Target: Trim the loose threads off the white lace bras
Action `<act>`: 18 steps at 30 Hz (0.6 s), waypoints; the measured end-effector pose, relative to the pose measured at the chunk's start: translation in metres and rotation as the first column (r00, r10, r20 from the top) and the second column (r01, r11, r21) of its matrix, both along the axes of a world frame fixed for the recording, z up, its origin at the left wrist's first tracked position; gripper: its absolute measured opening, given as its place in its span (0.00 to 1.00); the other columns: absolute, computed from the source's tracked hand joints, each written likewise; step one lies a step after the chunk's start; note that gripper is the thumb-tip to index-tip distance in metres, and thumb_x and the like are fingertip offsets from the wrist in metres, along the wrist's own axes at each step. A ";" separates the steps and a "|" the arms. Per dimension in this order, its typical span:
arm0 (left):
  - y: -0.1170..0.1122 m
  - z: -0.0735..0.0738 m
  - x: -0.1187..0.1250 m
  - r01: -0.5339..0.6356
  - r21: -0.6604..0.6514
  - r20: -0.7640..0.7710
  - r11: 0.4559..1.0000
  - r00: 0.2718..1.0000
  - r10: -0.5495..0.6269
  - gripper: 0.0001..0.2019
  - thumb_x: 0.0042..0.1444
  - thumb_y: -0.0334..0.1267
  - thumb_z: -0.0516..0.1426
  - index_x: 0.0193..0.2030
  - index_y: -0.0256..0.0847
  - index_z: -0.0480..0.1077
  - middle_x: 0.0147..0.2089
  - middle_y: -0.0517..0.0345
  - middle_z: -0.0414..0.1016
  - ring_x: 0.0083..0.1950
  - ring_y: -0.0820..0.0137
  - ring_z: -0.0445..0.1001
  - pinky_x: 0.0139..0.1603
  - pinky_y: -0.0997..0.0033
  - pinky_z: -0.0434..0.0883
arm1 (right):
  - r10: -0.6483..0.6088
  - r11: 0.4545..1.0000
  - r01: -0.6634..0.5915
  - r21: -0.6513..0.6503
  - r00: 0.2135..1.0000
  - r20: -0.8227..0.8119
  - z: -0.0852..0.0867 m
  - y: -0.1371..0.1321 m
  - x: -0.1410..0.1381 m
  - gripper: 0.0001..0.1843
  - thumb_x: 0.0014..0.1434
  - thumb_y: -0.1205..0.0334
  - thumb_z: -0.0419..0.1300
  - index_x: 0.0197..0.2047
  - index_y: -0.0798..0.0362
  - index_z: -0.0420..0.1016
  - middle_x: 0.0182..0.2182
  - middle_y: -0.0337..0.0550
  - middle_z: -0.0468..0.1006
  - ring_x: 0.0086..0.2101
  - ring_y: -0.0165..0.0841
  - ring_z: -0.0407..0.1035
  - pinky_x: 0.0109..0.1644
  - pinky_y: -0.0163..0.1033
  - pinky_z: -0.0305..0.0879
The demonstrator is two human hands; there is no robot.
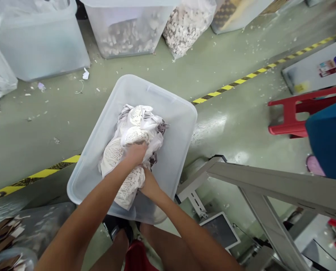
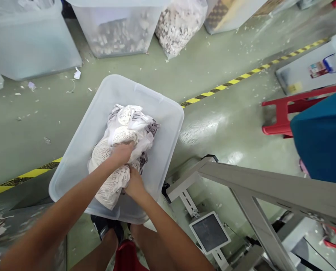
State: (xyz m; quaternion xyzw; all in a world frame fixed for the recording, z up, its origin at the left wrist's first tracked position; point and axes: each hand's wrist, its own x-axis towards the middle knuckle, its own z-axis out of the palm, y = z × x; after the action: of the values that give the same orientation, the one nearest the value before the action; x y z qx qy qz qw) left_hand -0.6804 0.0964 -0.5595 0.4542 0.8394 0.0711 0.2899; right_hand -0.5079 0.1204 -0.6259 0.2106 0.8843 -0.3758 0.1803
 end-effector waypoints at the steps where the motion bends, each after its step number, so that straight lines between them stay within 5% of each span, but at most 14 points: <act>1: 0.001 0.002 0.003 0.044 0.015 0.027 0.999 0.999 -0.044 0.16 0.61 0.29 0.54 0.55 0.35 0.73 0.45 0.40 0.77 0.52 0.50 0.75 0.54 0.52 0.68 | 0.024 1.000 -0.025 0.007 0.999 0.033 0.010 0.009 0.003 0.22 0.60 0.62 0.60 0.58 0.51 0.78 0.51 0.52 0.81 0.53 0.46 0.72 0.58 0.45 0.66; 3: -0.015 0.008 0.013 0.129 0.056 0.056 0.990 0.990 -0.133 0.14 0.64 0.28 0.51 0.49 0.41 0.75 0.47 0.44 0.77 0.54 0.54 0.74 0.56 0.55 0.68 | 0.061 0.997 -0.065 0.034 0.993 0.105 0.032 0.032 0.012 0.16 0.59 0.64 0.60 0.48 0.51 0.83 0.42 0.52 0.83 0.48 0.46 0.75 0.52 0.44 0.68; 6: -0.074 0.019 0.035 0.232 0.034 0.088 0.972 0.968 -0.234 0.13 0.63 0.29 0.52 0.46 0.44 0.76 0.48 0.45 0.76 0.55 0.55 0.73 0.61 0.53 0.65 | 0.046 0.995 -0.060 0.084 0.985 0.167 0.064 0.063 0.022 0.13 0.62 0.65 0.56 0.42 0.51 0.83 0.36 0.53 0.83 0.42 0.45 0.77 0.49 0.44 0.68; 9: -0.128 0.014 0.056 0.271 -0.124 0.114 0.954 0.959 -0.258 0.15 0.52 0.26 0.61 0.47 0.41 0.77 0.54 0.38 0.75 0.64 0.48 0.67 0.70 0.43 0.55 | -0.032 0.993 0.023 0.113 0.997 0.074 0.074 0.065 0.013 0.21 0.69 0.56 0.52 0.62 0.49 0.73 0.55 0.55 0.77 0.53 0.45 0.73 0.55 0.45 0.67; 11: -0.140 0.001 0.068 0.251 -0.221 0.108 0.942 0.967 -0.232 0.24 0.47 0.28 0.65 0.53 0.42 0.76 0.63 0.33 0.70 0.70 0.40 0.60 0.69 0.33 0.51 | -0.095 0.994 0.093 0.065 0.995 0.041 0.063 0.045 -0.005 0.35 0.69 0.46 0.53 0.74 0.50 0.55 0.69 0.57 0.62 0.66 0.46 0.61 0.63 0.46 0.63; 13: -0.135 -0.017 0.074 0.210 -0.281 0.086 0.937 0.977 -0.193 0.28 0.49 0.31 0.66 0.59 0.46 0.73 0.69 0.32 0.64 0.72 0.37 0.56 0.66 0.27 0.51 | -0.145 0.989 0.145 0.012 0.981 0.127 0.038 0.015 -0.026 0.50 0.63 0.39 0.59 0.76 0.58 0.46 0.72 0.66 0.51 0.70 0.51 0.51 0.67 0.51 0.57; 18: -0.117 -0.047 0.054 0.159 -0.306 0.065 0.939 0.987 -0.146 0.27 0.53 0.27 0.60 0.61 0.44 0.73 0.67 0.33 0.68 0.68 0.43 0.65 0.64 0.36 0.61 | -0.273 0.961 0.252 0.114 0.933 0.237 -0.021 -0.042 -0.072 0.58 0.60 0.36 0.62 0.77 0.65 0.40 0.67 0.84 0.54 0.66 0.66 0.55 0.64 0.64 0.55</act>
State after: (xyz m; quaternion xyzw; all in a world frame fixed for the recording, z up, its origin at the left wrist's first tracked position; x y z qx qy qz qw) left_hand -0.6263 -0.0211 -0.6061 0.4652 0.7963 -0.0749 0.3793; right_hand -0.5801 0.0780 -0.6473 0.3796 0.8330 -0.3305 0.2298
